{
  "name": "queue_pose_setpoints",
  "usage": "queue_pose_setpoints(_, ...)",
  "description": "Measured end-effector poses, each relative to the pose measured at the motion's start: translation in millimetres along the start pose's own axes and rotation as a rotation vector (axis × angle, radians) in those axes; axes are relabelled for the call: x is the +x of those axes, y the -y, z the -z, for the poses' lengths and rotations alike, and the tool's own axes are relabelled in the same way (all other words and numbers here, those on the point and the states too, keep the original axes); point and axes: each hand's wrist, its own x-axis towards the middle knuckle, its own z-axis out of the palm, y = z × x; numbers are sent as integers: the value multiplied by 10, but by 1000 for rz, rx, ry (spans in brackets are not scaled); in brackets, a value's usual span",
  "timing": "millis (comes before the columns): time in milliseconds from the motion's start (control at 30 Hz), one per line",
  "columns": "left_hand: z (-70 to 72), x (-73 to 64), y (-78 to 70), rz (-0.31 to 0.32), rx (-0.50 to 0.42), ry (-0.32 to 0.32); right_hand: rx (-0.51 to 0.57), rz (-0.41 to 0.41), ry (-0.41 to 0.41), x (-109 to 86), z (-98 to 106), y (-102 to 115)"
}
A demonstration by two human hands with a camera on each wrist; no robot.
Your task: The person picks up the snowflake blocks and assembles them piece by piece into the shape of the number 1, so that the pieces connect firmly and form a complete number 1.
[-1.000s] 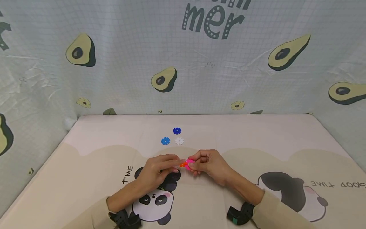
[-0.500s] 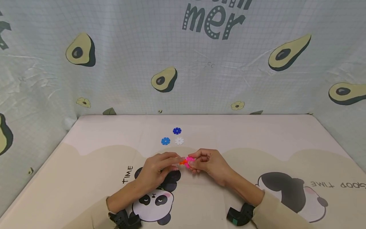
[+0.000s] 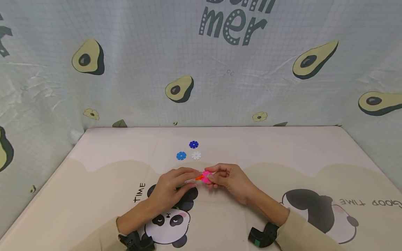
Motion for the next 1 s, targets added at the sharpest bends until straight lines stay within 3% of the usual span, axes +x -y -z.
queue_pose_setpoints(300,-2,-3,6,-7,-7,-13,39,5,33,6,3,-4)
queue_pose_setpoints(567,-10,-3,13,-19,5,-29,9,-12,22,27,26,-4)
queue_pose_setpoints(1000,5,3,-18,33,10,-43,-263,28,-102,94,108,81)
